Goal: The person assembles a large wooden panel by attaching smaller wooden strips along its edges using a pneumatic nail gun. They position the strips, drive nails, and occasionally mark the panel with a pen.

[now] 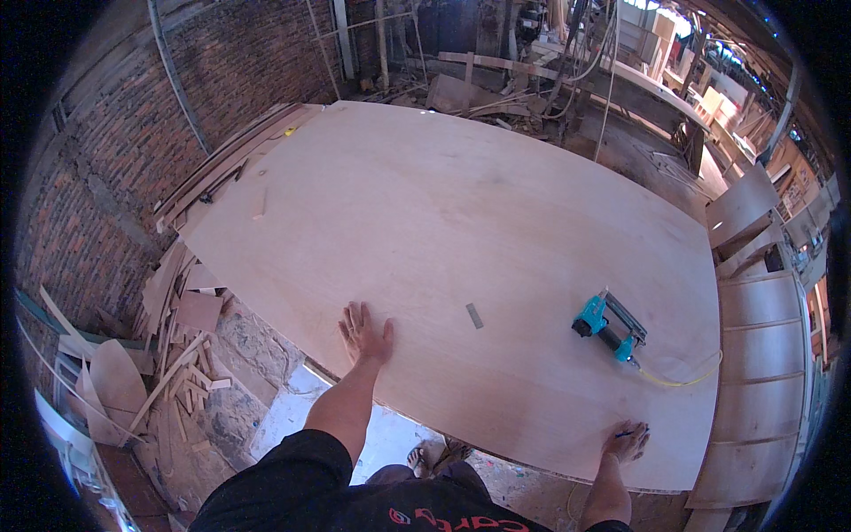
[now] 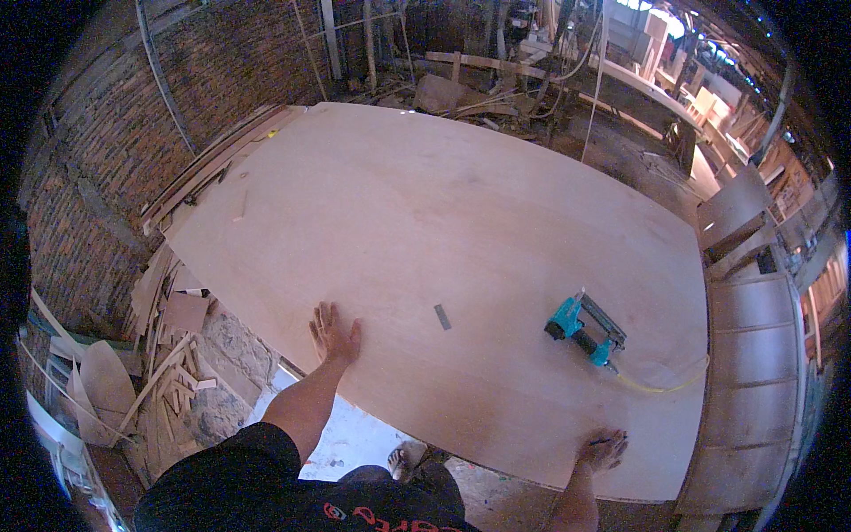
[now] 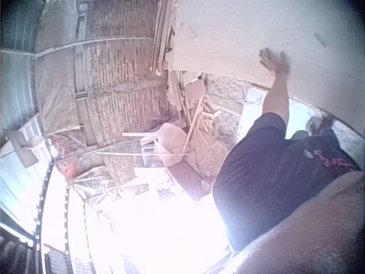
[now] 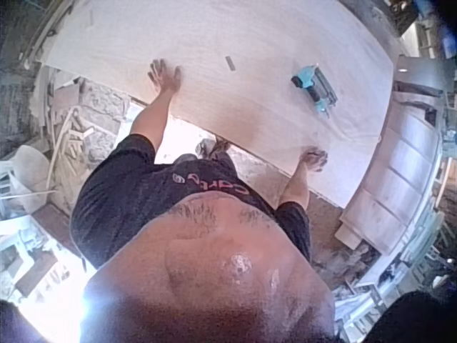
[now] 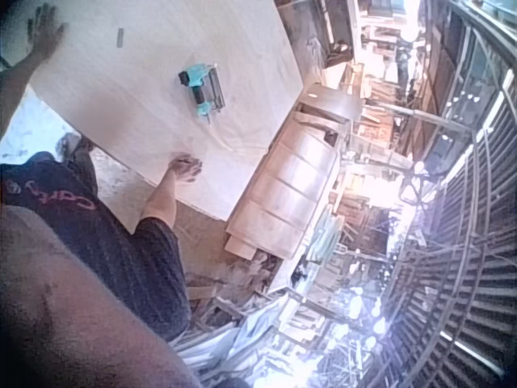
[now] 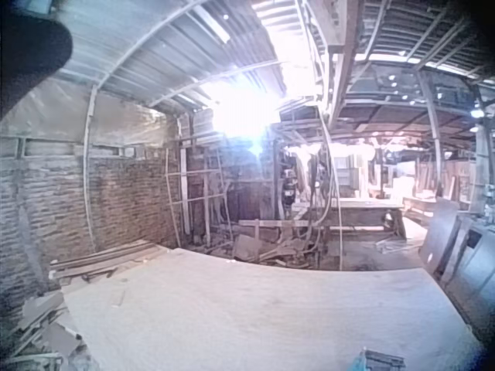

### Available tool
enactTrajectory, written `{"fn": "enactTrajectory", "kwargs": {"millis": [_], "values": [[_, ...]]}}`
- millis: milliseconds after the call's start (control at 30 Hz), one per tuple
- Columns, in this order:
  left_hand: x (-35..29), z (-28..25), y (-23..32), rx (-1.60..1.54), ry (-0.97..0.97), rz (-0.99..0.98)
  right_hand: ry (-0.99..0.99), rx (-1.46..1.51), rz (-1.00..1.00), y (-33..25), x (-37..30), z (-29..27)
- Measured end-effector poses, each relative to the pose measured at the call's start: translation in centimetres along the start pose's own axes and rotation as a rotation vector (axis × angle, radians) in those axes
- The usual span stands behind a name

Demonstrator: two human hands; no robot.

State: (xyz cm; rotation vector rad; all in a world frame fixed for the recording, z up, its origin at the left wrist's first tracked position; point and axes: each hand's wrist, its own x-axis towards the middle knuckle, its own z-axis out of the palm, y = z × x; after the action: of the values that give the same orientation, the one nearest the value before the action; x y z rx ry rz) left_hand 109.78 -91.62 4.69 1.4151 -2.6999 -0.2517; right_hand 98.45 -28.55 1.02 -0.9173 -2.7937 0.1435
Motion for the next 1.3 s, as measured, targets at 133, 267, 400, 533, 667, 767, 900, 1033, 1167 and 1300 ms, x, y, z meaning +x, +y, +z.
{"fn": "enactTrajectory", "kwargs": {"millis": [133, 267, 400, 533, 667, 767, 900, 1033, 1167, 1300], "values": [[0.0, -0.2, 0.3, 0.014, -0.015, 0.002, 0.012, -0.076, -0.009, -0.1, -0.3, -0.8], [0.0, -0.3, 0.3, 0.021, -0.017, -0.002, 0.031, -0.112, -0.03, -0.5, -0.6, -1.1], [0.0, -0.3, 0.4, 0.017, -0.02, 0.003, 0.031, -0.096, -0.025, -0.3, -0.5, -1.1], [0.0, -0.5, 0.1, 0.029, -0.023, -0.007, -0.021, -0.131, -0.031, -1.7, -1.3, -2.7], [0.1, -0.2, 0.2, 0.024, -0.02, -0.006, -0.003, -0.139, -0.036, -1.2, -1.1, -2.3], [0.1, -0.2, 0.2, 0.017, -0.027, 0.0, 0.003, -0.13, -0.03, -0.9, -0.8, -1.8], [0.2, 0.0, 0.2, 0.013, -0.018, -0.002, 0.009, -0.116, -0.021, -0.9, -0.6, -1.7], [0.1, -0.1, 0.0, 0.017, -0.003, 0.001, -0.017, -0.123, -0.014, -1.8, -1.3, -2.6], [0.1, -0.2, 0.2, 0.002, -0.003, 0.006, -0.047, 0.066, 0.023, -0.7, -0.3, -1.7], [0.0, -0.4, 0.4, -0.003, -0.006, 0.01, 0.003, -0.059, -0.019, -0.1, -0.1, -0.7]]}}
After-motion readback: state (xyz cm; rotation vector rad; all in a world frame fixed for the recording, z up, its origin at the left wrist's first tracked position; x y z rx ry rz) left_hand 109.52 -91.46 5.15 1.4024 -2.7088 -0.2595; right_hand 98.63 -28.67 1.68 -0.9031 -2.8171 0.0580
